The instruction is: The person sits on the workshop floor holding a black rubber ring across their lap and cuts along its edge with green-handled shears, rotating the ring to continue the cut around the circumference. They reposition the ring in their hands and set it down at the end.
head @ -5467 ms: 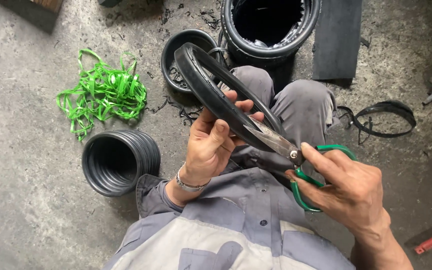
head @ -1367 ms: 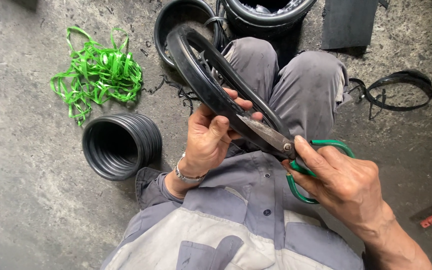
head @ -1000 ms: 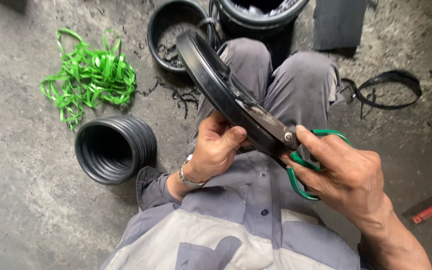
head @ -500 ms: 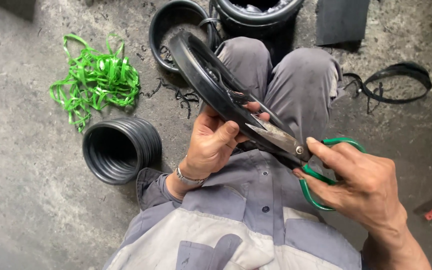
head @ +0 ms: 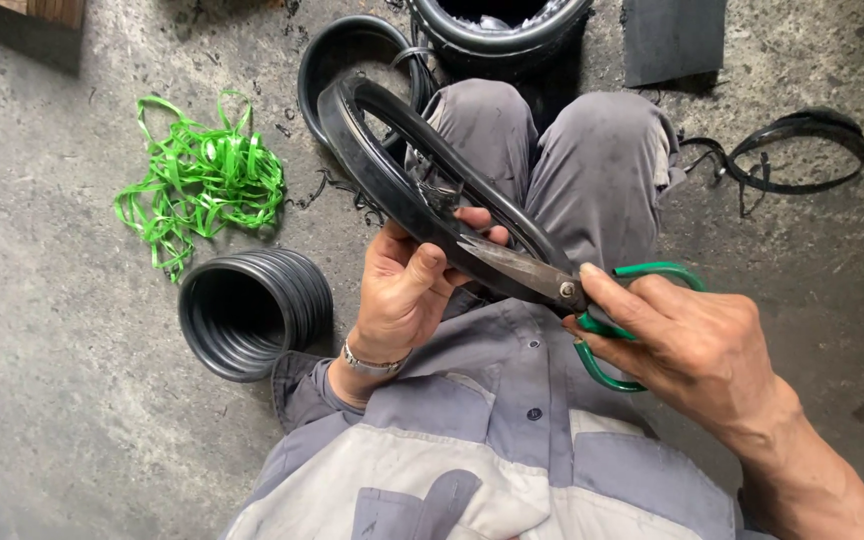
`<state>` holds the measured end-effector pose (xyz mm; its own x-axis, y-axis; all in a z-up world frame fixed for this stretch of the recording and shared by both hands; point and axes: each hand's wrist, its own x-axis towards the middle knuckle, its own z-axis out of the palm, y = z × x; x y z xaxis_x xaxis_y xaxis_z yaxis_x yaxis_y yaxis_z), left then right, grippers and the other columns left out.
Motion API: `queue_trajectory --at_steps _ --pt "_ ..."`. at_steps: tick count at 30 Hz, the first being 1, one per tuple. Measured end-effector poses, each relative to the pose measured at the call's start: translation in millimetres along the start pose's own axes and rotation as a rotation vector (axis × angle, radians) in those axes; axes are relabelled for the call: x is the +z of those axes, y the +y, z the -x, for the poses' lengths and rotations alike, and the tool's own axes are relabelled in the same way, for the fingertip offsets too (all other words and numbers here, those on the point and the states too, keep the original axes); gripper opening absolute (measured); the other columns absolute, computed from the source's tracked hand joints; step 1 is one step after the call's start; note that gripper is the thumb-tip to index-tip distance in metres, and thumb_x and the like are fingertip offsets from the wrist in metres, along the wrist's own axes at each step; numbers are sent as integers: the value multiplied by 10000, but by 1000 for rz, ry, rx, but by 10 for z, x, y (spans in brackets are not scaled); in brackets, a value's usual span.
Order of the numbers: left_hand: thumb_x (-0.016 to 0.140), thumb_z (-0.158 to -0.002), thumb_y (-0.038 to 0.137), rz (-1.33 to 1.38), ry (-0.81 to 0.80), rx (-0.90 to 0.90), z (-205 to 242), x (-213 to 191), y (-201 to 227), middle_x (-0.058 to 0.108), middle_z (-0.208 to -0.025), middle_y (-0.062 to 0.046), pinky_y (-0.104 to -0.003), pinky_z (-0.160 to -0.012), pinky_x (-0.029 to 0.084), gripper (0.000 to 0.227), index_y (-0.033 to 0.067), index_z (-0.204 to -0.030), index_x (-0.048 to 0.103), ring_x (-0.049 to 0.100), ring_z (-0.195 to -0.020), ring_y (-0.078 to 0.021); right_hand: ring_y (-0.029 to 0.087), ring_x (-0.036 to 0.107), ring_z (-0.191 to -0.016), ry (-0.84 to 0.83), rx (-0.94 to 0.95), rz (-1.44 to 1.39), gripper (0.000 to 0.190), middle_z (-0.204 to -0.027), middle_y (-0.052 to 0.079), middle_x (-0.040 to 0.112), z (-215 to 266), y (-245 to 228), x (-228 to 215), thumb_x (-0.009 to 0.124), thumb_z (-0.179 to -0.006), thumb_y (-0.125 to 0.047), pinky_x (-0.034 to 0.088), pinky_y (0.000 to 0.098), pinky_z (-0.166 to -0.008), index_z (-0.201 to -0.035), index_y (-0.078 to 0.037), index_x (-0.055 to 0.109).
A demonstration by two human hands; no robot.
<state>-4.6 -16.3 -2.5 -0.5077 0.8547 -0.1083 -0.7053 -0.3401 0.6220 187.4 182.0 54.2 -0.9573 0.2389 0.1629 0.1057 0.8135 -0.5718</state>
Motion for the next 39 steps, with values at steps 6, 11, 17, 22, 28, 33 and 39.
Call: queue_trajectory --at_steps 6,11,17,22,28,33,39 --pt "590 -1139 102 25 17 26 33 -112 14 602 -1395 -259 -553 -1066 580 313 12 -1431 527 617 -1294 -419 211 564 -535 19 -25 -37 569 -699 56 586 -33 -22 79 876 -757 -250 441 373 -482 -1260 -48 701" --pt "611 -1121 130 28 9 25 23 -125 34 591 -1417 -255 -543 -1104 561 354 -4 -1437 528 606 -1316 -419 166 607 -614 129 61 -145 576 -797 76 644 -38 71 149 899 -801 -206 477 323 -541 -1298 -18 677" --pt "606 -1121 134 88 36 10 0 -169 81 579 -1431 -254 -525 -1109 552 371 -8 -1452 521 599 -1320 -407 141 635 -635 129 140 -213 577 -865 84 686 23 107 71 914 -738 -186 484 288 -555 -1248 -29 691" --pt "586 -1128 132 104 29 30 -21 -143 45 576 -1432 -250 -525 -1098 563 352 15 -1453 517 605 -1314 -407 174 647 -615 76 98 -185 566 -826 79 690 14 16 27 913 -699 -190 480 308 -540 -1211 -53 715" --pt "599 -1136 101 -7 45 -44 53 16 -88 578 -1417 -256 -545 -1067 572 326 -5 -1437 536 598 -1323 -414 193 615 -553 -2 79 -87 553 -748 54 667 24 -53 -93 898 -689 -235 473 334 -504 -1185 -54 732" --pt "615 -1121 112 -66 -59 -84 87 50 -214 582 -1442 -217 -539 -1137 543 358 -3 -1452 539 580 -1363 -384 204 580 -539 -64 116 -82 583 -682 61 582 104 -67 -198 871 -691 -250 454 358 -485 -1217 -50 719" --pt "631 -1111 91 -57 -81 -118 127 10 -295 602 -1415 -190 -542 -1160 518 453 51 -1522 445 578 -1368 -374 203 578 -528 -101 152 -120 591 -665 65 562 181 -54 -197 862 -693 -241 449 368 -472 -1227 -45 703"
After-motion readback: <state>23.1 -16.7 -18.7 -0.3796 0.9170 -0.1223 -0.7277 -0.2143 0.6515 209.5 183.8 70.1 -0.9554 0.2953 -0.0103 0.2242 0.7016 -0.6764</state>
